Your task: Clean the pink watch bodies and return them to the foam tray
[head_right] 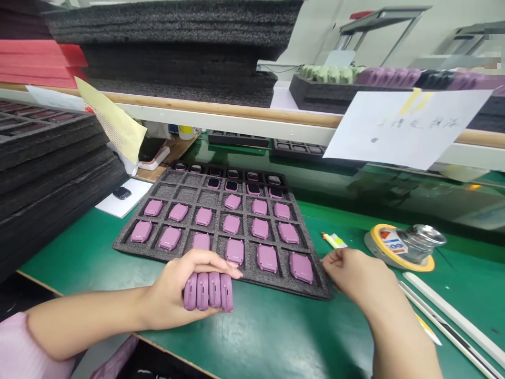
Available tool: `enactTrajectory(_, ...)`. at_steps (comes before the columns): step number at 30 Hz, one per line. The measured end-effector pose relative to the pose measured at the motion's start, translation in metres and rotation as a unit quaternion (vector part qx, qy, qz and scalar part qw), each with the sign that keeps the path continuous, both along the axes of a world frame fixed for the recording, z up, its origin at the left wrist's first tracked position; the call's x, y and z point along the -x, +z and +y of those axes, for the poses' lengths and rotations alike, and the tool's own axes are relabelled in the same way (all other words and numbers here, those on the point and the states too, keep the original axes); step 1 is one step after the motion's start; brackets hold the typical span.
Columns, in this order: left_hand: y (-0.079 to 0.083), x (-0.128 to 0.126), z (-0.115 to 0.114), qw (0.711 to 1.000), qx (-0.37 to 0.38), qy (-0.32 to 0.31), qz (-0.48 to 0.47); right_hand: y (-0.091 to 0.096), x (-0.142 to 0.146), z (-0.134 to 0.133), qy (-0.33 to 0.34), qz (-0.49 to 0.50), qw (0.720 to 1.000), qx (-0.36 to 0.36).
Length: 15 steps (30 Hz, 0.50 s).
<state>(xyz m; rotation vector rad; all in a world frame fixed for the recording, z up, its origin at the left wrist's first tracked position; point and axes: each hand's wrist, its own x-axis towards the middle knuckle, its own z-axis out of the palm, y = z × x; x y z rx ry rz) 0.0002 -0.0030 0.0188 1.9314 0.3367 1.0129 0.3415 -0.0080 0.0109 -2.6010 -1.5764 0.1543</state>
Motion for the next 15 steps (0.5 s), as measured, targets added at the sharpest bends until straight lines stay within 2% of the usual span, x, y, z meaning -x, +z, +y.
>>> enactTrajectory(3,-0.002,0.002,0.002,0.999,-0.039,-0.013,0.002,0.012,0.006,-0.001,-0.028,0.094,0.991,0.095)
enactTrajectory(7,-0.003,0.004,0.004,0.996,-0.084,-0.015,0.002,0.019,0.012,0.002,-0.051,0.134,0.981,0.133)
enactTrajectory(11,-0.002,0.005,0.005,0.994,-0.110,-0.018,0.001,0.016,0.014,0.005,-0.072,0.115,0.984,0.114)
enactTrajectory(15,0.000,0.004,0.005,0.993,-0.113,-0.016,-0.007,0.019,0.014,0.004,-0.097,0.117,0.988,0.031)
